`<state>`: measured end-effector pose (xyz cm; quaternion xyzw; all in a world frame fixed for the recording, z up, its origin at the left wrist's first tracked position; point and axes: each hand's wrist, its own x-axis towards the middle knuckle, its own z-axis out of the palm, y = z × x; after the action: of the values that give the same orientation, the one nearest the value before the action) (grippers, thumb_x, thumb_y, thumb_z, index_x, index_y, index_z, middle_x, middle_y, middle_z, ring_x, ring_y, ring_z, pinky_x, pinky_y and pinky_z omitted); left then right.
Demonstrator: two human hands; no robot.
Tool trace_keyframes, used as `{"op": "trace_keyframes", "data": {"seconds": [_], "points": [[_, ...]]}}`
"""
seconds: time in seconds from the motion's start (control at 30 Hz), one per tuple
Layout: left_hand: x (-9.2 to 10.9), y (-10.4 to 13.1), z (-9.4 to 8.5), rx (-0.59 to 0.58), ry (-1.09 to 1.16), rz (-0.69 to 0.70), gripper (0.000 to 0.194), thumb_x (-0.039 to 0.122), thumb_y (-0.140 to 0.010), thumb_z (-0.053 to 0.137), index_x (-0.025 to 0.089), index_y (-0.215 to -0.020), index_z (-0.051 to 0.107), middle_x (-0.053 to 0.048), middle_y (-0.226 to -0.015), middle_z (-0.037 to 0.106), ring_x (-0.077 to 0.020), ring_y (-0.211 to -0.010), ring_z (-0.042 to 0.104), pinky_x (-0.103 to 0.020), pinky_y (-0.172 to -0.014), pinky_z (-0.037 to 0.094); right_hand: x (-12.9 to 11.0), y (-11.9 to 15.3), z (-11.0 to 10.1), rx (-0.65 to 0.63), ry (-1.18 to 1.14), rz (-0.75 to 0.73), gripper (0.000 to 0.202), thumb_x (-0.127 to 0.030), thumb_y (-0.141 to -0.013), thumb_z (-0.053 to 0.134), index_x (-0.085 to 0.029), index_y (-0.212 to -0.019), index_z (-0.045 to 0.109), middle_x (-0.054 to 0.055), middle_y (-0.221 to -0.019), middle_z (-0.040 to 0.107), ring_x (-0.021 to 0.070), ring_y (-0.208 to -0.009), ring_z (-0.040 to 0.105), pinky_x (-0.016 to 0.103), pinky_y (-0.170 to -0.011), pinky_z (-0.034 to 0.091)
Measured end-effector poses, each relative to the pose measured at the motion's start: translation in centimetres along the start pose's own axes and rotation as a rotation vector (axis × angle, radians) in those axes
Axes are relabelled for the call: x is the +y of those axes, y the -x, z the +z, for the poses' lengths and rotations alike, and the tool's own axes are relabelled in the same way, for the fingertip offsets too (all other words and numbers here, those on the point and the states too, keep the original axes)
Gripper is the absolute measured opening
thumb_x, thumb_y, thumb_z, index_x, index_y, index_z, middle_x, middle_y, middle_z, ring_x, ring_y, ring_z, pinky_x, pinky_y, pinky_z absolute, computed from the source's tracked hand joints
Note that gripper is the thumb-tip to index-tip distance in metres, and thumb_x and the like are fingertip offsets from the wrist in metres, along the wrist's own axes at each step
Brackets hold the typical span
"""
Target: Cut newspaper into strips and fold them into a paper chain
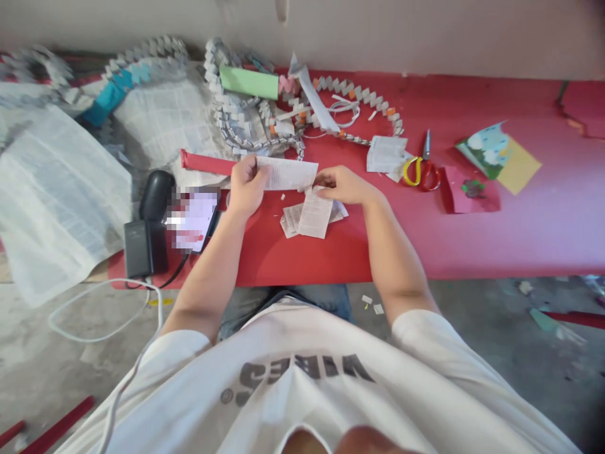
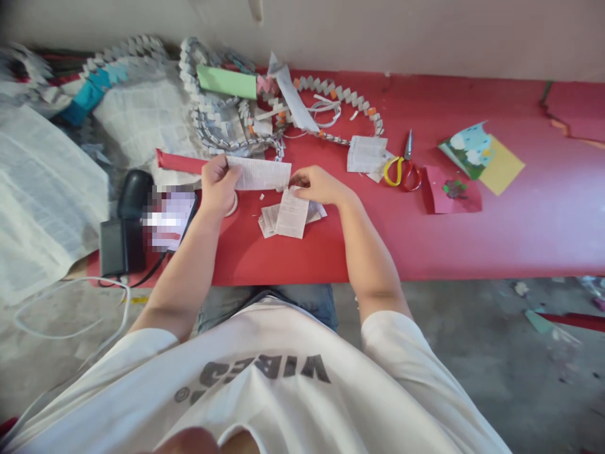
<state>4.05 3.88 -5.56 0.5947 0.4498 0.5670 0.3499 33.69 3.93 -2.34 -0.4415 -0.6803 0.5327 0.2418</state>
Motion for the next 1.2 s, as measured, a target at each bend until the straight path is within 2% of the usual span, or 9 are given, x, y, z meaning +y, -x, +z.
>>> {"op": "trace_keyframes", "data": {"seconds": [0.1,0.37,0.6,0.67,0.83,0.9,0.97,1.1,1.2], "points": [[0.3,0.2,0.2,0.023,-0.076,0.102,0.041,0.055,-0.097,0.078,0.023,-0.081,0.059,0.003,-0.071,0.042,-0.0116,-0.061,0.041,-0.028,-0.060,0.038,-0.6,-0.1,0.9,-0.125,0.018,-0.042,0.033,-0.025,-0.086,0.076,-0.024,-0.118,0.084,0.003,-0.118,0.085,0.0251,-0.106,0.078,0.036,-0.092,0.059],[0.7,1.2,0.2,0.038,-0.177,0.261,0.031,0.055,-0.106,0.068,0.025,-0.106,0.075,-0.001,-0.083,0.063,-0.0156,-0.073,0.062,-0.033,-0.075,0.054,-1.2,-0.4,3.8,0.114,0.168,0.045,0.029,-0.034,-0.082,0.083,-0.016,-0.104,0.085,0.009,-0.090,0.082,0.0254,-0.083,0.072,0.037,-0.071,0.055],[0.9,0.6,0.2,0.156,-0.016,0.168,0.047,0.070,-0.094,0.078,0.025,-0.108,0.074,-0.002,-0.087,0.067,-0.0207,-0.087,0.073,-0.041,-0.094,0.060,-1.7,-0.2,4.6,0.115,0.089,0.053,0.033,-0.036,-0.080,0.087,-0.016,-0.107,0.086,0.011,-0.101,0.086,0.0337,-0.100,0.079,0.048,-0.093,0.063],[1.2,0.4,0.3,0.084,0.165,0.047,0.064,0.084,-0.087,0.074,0.027,-0.115,0.072,-0.004,-0.092,0.070,-0.0273,-0.103,0.077,-0.046,-0.099,0.060,-1.5,-0.4,5.0,0.080,-0.064,0.009,0.045,-0.037,-0.074,0.093,-0.018,-0.114,0.084,0.010,-0.111,0.086,0.0348,-0.109,0.079,0.049,-0.100,0.064],[4.1,0.4,-0.1,-0.458,0.447,-0.224,0.117,0.119,-0.062,0.044,0.020,-0.117,0.075,-0.017,-0.113,0.076,-0.0430,-0.136,0.068,-0.057,-0.106,0.059,-1.6,-0.7,6.2,0.079,-0.502,0.147,0.046,-0.041,-0.066,0.100,-0.020,-0.103,0.082,0.005,-0.096,0.084,0.0260,-0.091,0.078,0.043,-0.090,0.067],[5.2,0.7,-0.2,-0.701,0.443,-0.217,0.118,0.111,-0.049,0.072,0.020,-0.124,0.075,-0.017,-0.121,0.076,-0.0426,-0.137,0.068,-0.057,-0.111,0.059,-2.0,-0.6,6.6,0.106,-0.652,0.202,0.045,-0.039,-0.065,0.100,-0.020,-0.101,0.081,0.004,-0.093,0.083,0.0236,-0.085,0.076,0.042,-0.085,0.067],[5.5,1.1,0.1,-0.798,0.400,-0.222,0.103,0.093,-0.049,0.092,0.022,-0.122,0.076,-0.017,-0.123,0.077,-0.0395,-0.131,0.073,-0.053,-0.110,0.061,-2.5,-0.5,6.9,0.112,-0.727,0.190,0.050,-0.033,-0.062,0.101,-0.021,-0.106,0.081,0.004,-0.100,0.084,0.0239,-0.091,0.077,0.042,-0.089,0.067],[3.8,2.3,1.6,-0.487,0.228,-0.251,0.053,0.068,-0.082,0.089,0.021,-0.105,0.080,-0.011,-0.103,0.082,-0.0269,-0.100,0.080,-0.042,-0.093,0.065,-2.5,-0.4,7.1,0.037,-0.566,0.193,0.040,-0.032,-0.065,0.099,-0.022,-0.100,0.082,0.003,-0.093,0.083,0.0216,-0.081,0.074,0.037,-0.079,0.061],[2.7,2.6,2.2,-0.355,0.081,-0.224,0.031,0.047,-0.089,0.087,0.018,-0.097,0.082,-0.008,-0.093,0.083,-0.0217,-0.086,0.078,-0.036,-0.078,0.062,-2.0,-0.6,7.1,0.035,-0.409,0.141,0.028,-0.034,-0.072,0.096,-0.022,-0.093,0.083,0.002,-0.084,0.079,0.0189,-0.073,0.068,0.034,-0.071,0.054]]}}
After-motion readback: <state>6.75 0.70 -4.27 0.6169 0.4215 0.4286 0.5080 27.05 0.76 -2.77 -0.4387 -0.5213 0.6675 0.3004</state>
